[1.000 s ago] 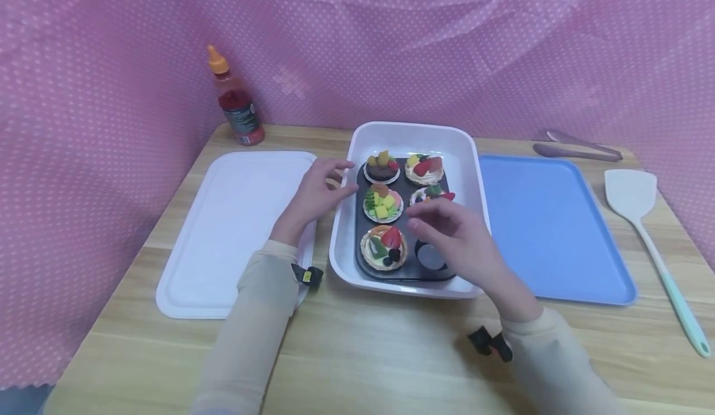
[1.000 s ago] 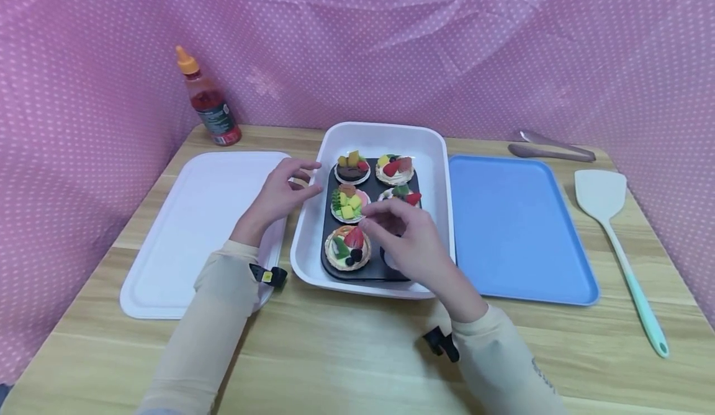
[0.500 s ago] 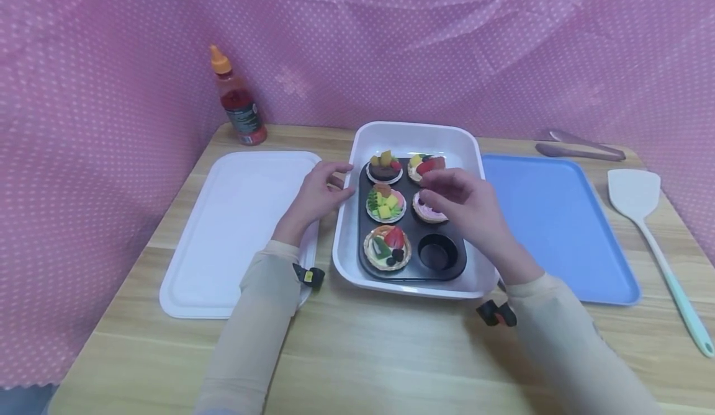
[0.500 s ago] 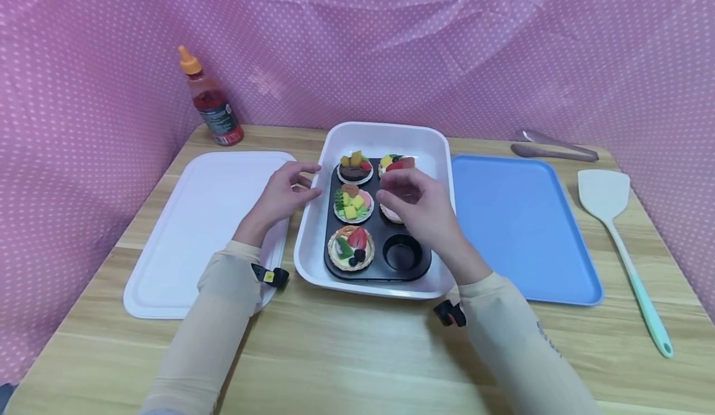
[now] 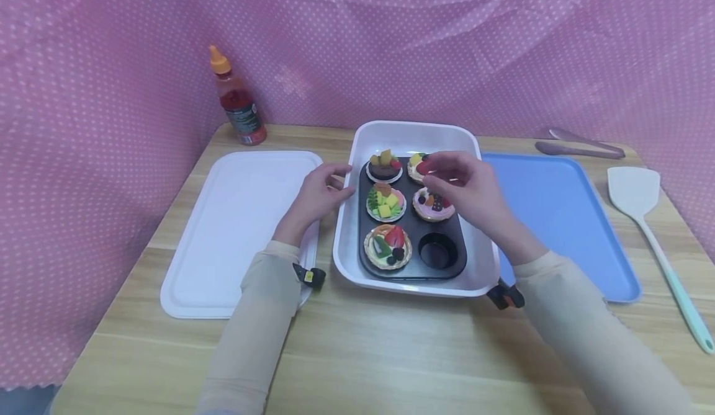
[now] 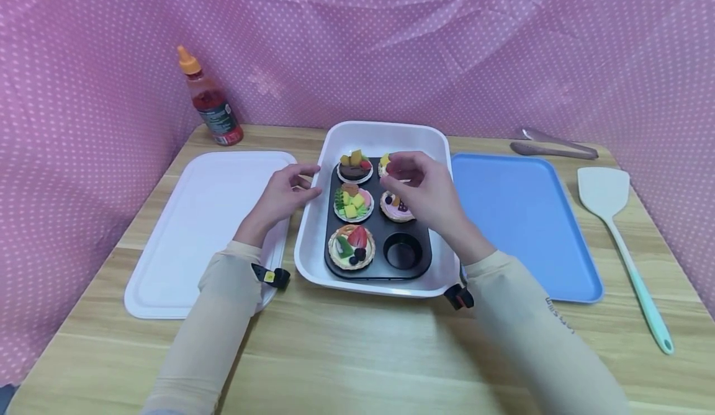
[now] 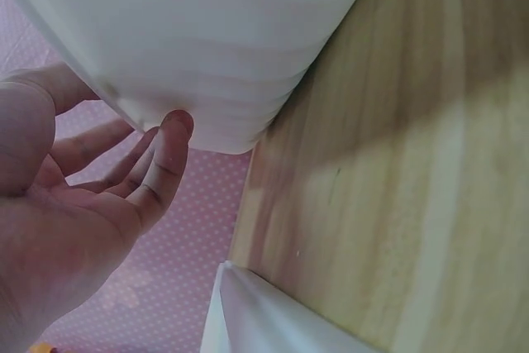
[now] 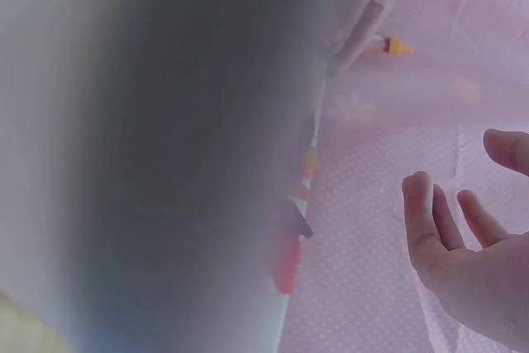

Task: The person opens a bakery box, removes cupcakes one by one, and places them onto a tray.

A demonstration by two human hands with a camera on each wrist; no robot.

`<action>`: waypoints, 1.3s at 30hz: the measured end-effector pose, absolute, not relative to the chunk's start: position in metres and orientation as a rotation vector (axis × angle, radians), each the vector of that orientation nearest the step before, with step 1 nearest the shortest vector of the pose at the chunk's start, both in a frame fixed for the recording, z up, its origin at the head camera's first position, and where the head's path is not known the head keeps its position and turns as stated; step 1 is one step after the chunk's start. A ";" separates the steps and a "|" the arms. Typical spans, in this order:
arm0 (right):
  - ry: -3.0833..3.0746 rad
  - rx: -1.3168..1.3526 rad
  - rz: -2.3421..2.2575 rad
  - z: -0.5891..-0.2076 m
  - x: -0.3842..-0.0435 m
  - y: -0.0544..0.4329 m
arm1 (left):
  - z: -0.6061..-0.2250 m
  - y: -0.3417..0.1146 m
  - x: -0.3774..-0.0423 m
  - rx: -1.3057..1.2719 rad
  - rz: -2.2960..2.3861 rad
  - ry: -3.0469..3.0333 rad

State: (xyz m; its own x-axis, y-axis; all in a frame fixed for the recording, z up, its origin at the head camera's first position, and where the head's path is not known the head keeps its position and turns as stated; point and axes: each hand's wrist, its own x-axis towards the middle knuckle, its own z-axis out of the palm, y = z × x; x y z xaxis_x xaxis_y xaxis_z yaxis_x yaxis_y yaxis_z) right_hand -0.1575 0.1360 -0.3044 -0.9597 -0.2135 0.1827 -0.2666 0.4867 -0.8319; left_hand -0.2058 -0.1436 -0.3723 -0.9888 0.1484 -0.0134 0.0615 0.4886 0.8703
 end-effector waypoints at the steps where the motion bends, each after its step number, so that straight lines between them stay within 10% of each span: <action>1: -2.673 0.426 1.488 -0.302 -0.158 0.137 | -0.373 -0.143 -0.206 0.183 1.536 2.632; 39: -2.810 0.442 1.564 -0.332 -0.238 0.092 | -0.381 -0.146 -0.211 0.225 1.564 2.624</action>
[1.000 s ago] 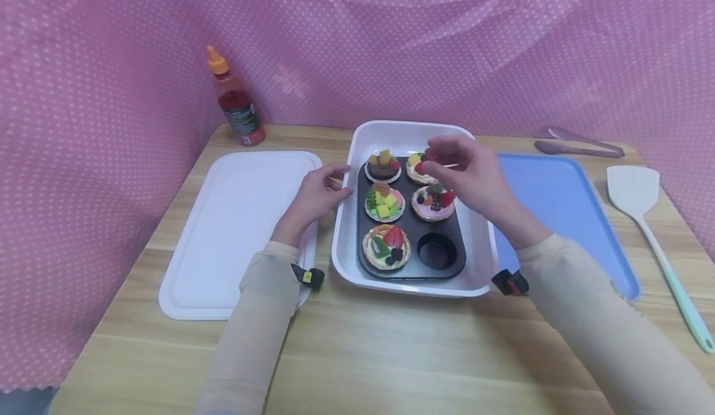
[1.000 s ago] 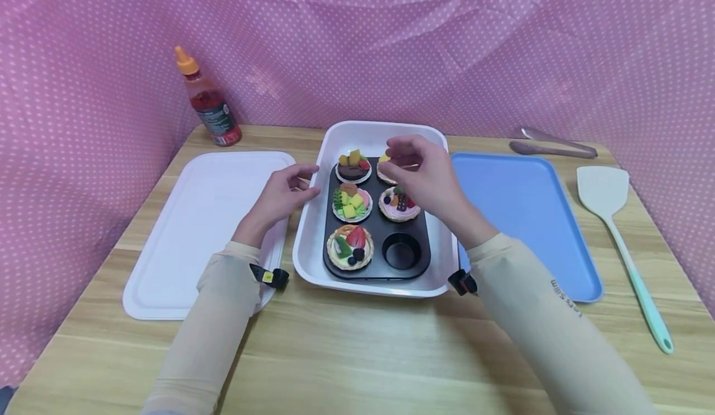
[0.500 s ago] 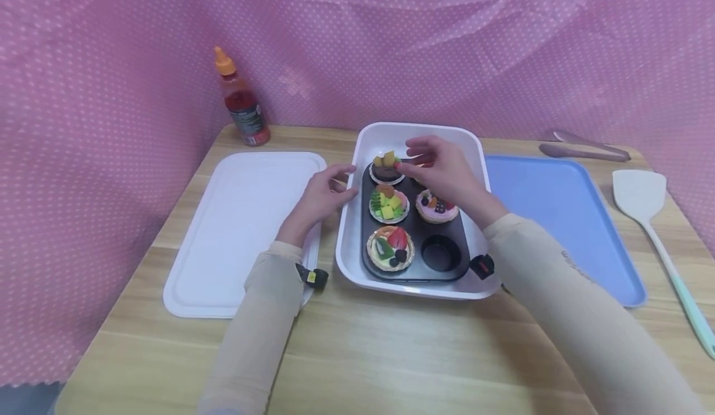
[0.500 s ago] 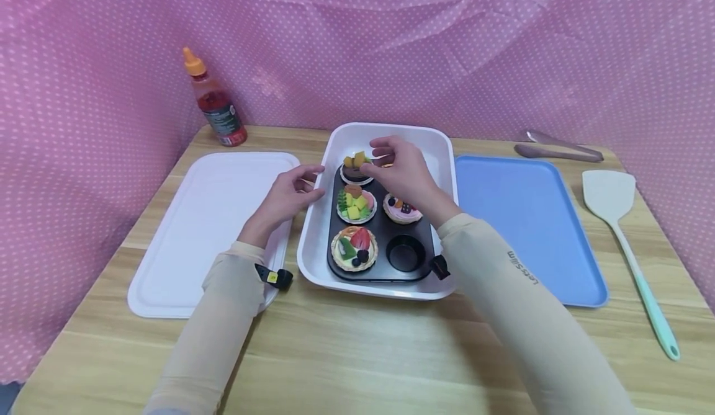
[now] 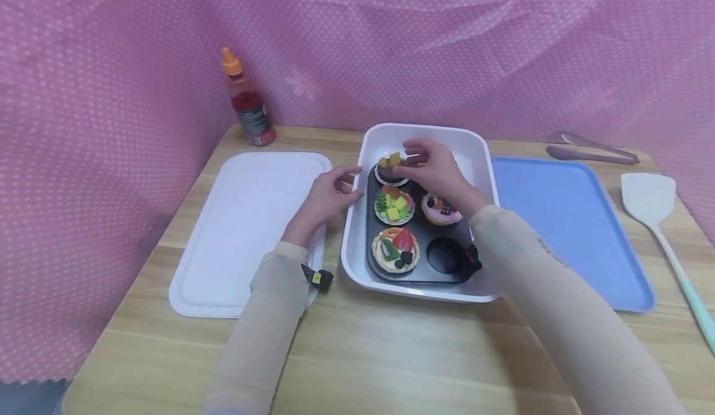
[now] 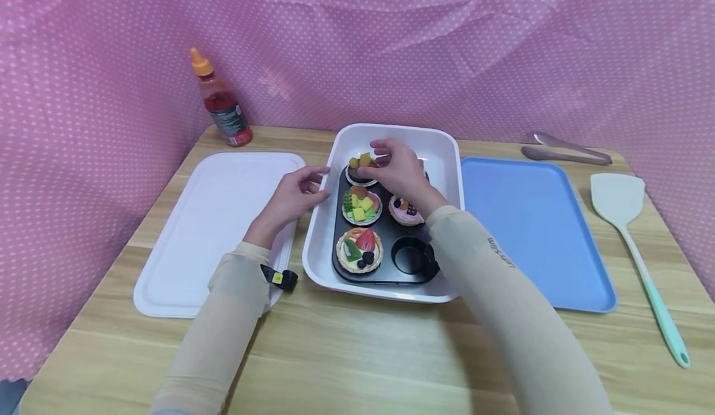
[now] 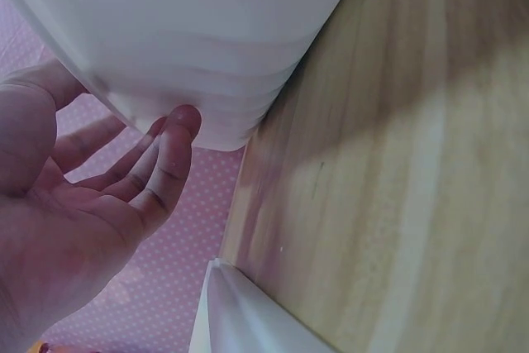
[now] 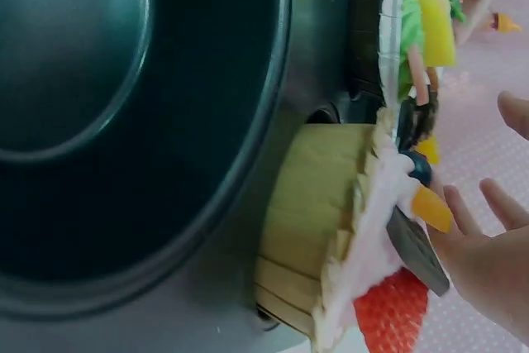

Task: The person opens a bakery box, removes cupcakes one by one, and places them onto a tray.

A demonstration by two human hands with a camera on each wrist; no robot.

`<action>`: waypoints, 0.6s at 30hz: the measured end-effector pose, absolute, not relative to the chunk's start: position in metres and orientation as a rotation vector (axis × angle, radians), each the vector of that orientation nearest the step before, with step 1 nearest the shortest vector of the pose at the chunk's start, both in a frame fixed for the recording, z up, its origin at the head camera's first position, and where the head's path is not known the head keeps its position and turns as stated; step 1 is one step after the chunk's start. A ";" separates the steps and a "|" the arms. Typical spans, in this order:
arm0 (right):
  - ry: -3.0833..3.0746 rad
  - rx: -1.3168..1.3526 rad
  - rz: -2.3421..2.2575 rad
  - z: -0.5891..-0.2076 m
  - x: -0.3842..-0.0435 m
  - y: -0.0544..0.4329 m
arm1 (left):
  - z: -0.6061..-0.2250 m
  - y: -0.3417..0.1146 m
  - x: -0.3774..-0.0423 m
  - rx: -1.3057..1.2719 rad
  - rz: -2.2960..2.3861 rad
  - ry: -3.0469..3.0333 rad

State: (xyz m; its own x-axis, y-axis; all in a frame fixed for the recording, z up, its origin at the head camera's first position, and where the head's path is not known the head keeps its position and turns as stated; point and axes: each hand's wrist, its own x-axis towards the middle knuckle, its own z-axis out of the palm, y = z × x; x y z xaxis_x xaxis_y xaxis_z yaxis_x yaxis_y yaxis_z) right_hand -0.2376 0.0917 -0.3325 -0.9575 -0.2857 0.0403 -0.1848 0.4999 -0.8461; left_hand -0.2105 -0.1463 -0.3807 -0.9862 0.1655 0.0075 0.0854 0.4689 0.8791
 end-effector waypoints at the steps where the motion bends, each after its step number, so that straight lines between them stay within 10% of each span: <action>1: 2.632 -0.410 -1.452 -0.334 -0.239 0.091 | -0.381 -0.146 -0.211 0.220 1.562 2.625; 18: 2.684 -0.279 -1.318 -0.343 -0.246 0.080 | -0.380 -0.147 -0.213 0.205 1.592 2.578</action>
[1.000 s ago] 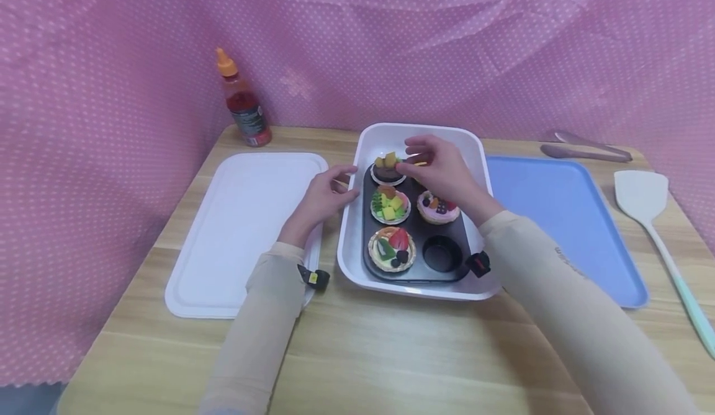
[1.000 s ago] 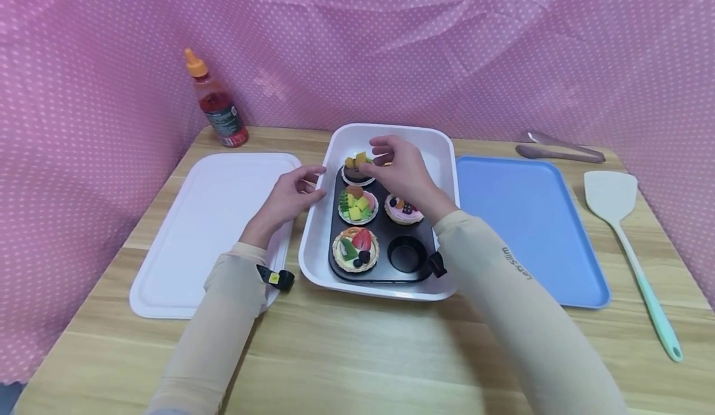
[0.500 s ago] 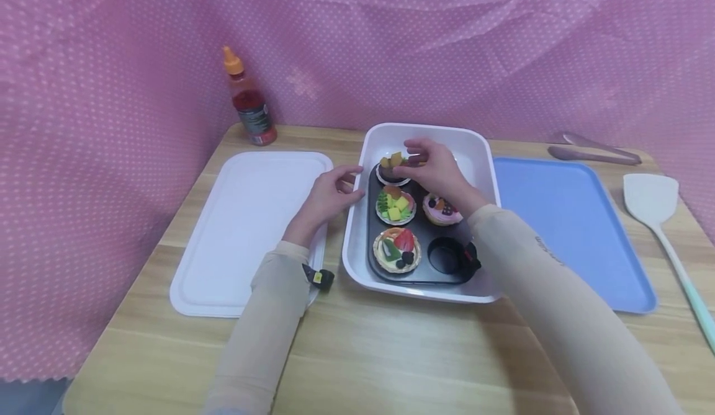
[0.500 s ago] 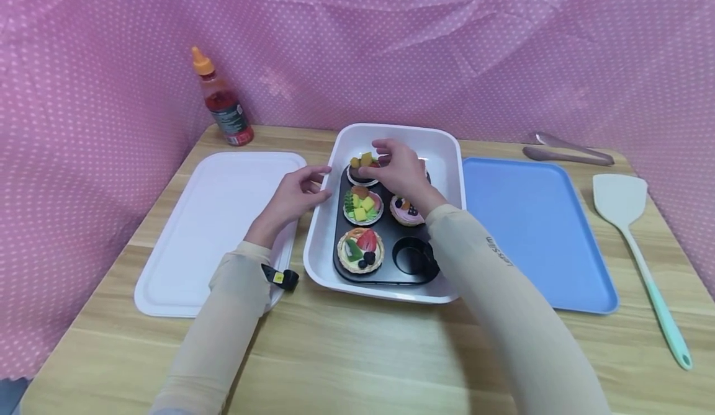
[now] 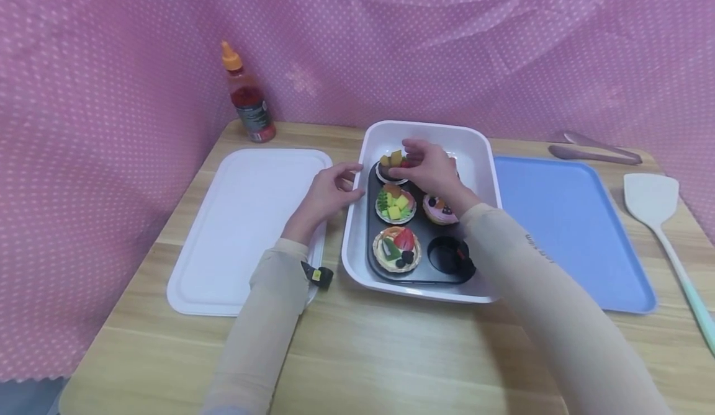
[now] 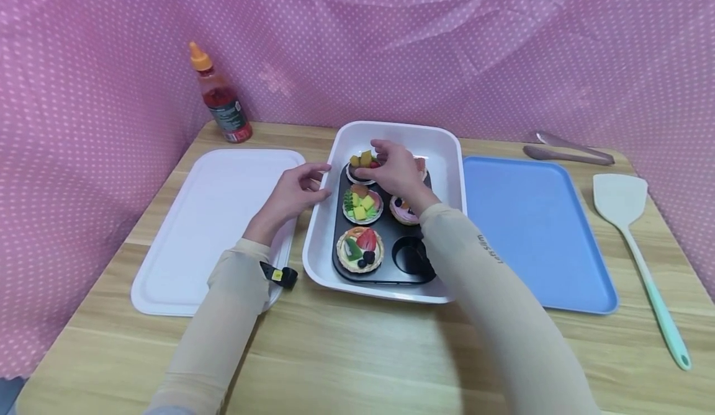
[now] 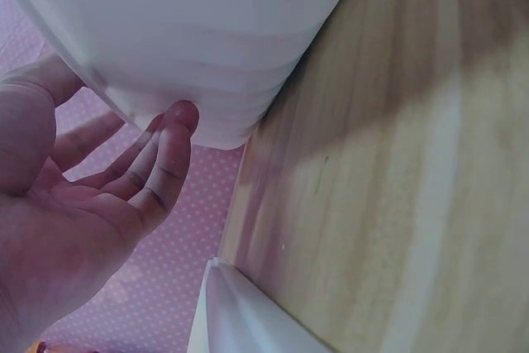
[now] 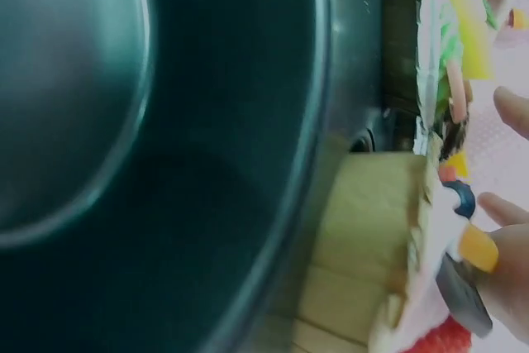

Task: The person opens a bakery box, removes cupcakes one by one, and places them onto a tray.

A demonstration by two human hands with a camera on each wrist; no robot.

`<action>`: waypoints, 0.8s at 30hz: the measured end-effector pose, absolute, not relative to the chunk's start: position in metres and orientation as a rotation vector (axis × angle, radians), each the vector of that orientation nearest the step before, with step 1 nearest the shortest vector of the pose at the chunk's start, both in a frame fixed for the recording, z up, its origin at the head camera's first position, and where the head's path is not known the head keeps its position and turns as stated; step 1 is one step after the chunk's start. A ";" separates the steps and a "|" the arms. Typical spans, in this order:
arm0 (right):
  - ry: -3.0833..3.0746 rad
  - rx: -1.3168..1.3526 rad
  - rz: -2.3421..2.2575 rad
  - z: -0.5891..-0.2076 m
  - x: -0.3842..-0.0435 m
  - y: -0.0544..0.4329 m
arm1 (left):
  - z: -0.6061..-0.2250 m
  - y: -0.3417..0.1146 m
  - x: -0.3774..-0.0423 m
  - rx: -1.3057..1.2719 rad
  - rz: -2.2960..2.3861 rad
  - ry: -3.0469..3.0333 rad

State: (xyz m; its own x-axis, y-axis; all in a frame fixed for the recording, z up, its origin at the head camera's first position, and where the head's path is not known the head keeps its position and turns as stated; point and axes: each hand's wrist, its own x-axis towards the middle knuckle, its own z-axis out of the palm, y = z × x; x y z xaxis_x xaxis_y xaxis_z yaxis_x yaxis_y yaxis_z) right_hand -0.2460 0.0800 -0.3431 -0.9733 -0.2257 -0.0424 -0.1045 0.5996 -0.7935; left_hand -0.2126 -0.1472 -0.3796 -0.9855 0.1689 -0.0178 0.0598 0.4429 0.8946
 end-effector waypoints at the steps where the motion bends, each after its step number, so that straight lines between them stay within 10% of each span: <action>1: 2.681 -0.276 -1.319 -0.345 -0.247 0.079 | -0.380 -0.147 -0.213 0.204 1.589 2.576; 24: 2.695 -0.205 -1.206 -0.355 -0.246 0.068 | -0.381 -0.148 -0.216 0.172 1.581 2.564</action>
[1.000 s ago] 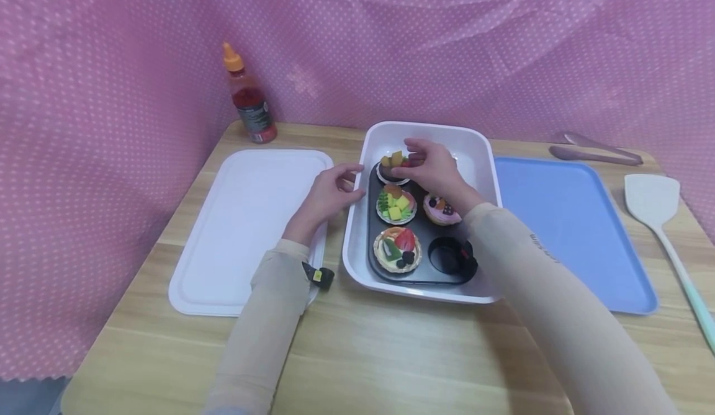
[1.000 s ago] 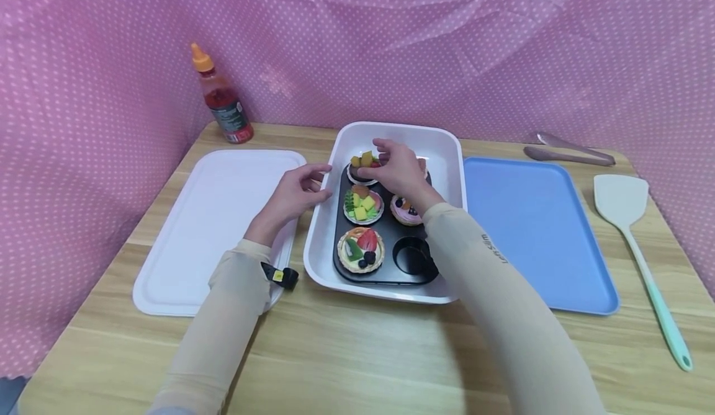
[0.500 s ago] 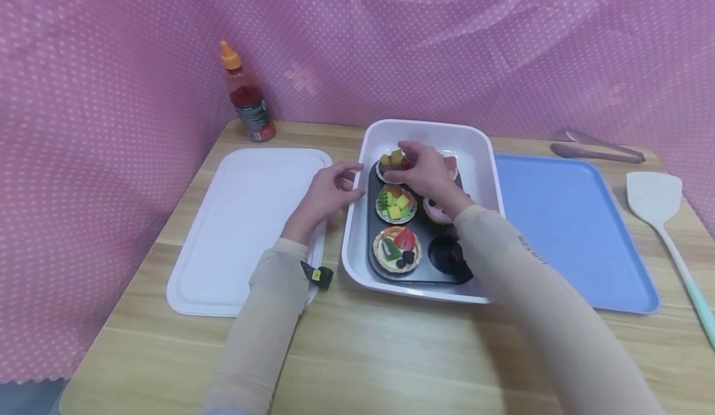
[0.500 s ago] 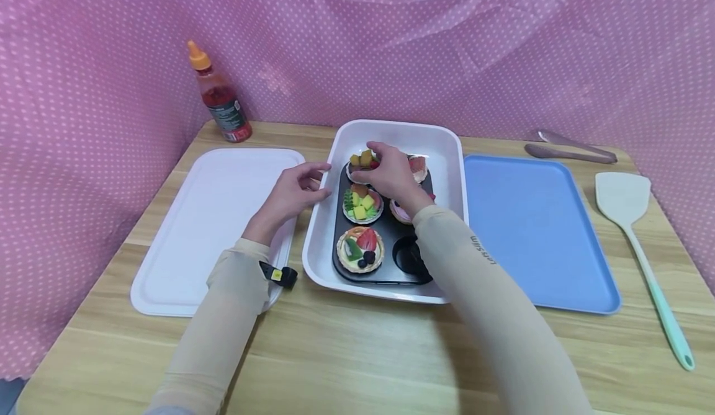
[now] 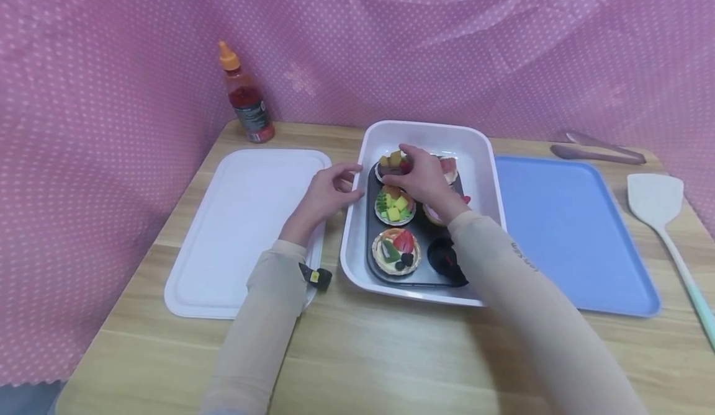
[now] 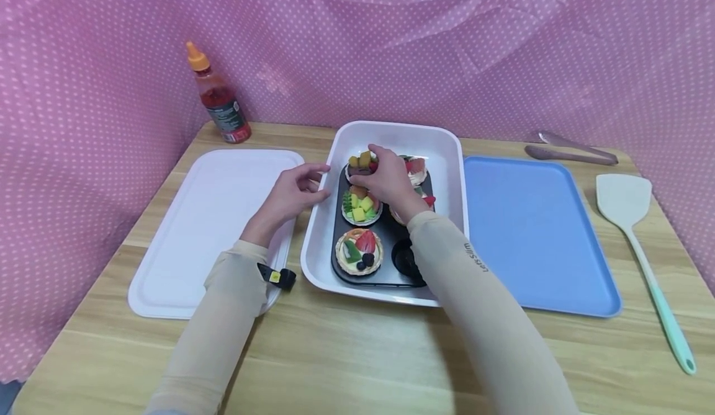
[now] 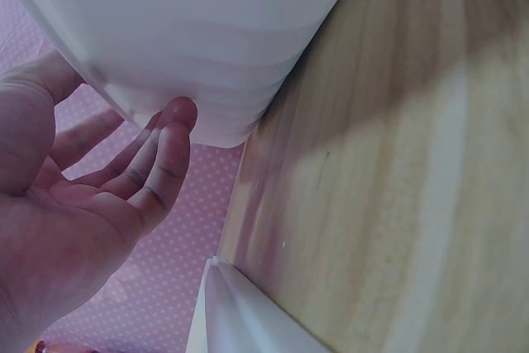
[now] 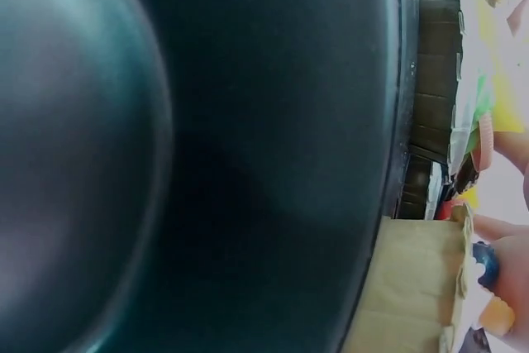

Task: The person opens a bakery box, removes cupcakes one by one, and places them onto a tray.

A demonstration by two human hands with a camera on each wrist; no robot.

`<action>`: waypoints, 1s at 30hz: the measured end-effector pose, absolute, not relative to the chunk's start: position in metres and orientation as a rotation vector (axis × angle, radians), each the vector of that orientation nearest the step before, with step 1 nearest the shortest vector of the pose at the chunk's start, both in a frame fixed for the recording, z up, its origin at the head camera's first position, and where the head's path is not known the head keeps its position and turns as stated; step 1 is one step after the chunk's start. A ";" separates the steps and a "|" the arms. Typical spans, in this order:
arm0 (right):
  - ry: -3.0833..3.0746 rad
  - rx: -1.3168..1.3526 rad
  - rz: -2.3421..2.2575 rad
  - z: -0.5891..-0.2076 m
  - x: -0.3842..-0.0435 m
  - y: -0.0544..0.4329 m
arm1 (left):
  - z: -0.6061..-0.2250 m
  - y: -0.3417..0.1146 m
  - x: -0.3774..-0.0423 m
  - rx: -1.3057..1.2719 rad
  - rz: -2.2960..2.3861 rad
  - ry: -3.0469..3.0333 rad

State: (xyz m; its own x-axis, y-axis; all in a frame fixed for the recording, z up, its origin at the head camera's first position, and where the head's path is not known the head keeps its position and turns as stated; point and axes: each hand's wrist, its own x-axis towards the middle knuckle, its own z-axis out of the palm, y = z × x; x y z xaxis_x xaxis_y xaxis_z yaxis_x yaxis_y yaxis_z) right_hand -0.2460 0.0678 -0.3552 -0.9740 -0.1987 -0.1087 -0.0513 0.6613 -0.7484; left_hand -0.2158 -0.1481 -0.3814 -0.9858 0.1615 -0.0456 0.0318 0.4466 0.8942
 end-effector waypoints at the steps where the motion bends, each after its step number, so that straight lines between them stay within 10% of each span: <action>1: 2.696 -0.200 -1.204 -0.355 -0.246 0.068 | -0.381 -0.148 -0.216 0.176 1.585 2.566; 30: 2.646 -0.190 -1.337 -0.357 -0.244 0.067 | -0.381 -0.149 -0.214 0.200 1.572 2.586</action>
State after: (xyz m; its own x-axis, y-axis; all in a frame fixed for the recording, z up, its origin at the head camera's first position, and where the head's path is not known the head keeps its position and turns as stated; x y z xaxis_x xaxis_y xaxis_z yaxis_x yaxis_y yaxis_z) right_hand -0.2439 0.0670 -0.3568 -0.9773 -0.1896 -0.0945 -0.0365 0.5898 -0.8067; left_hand -0.2143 -0.1493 -0.3806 -0.9854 0.1684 -0.0248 0.0556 0.4558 0.8883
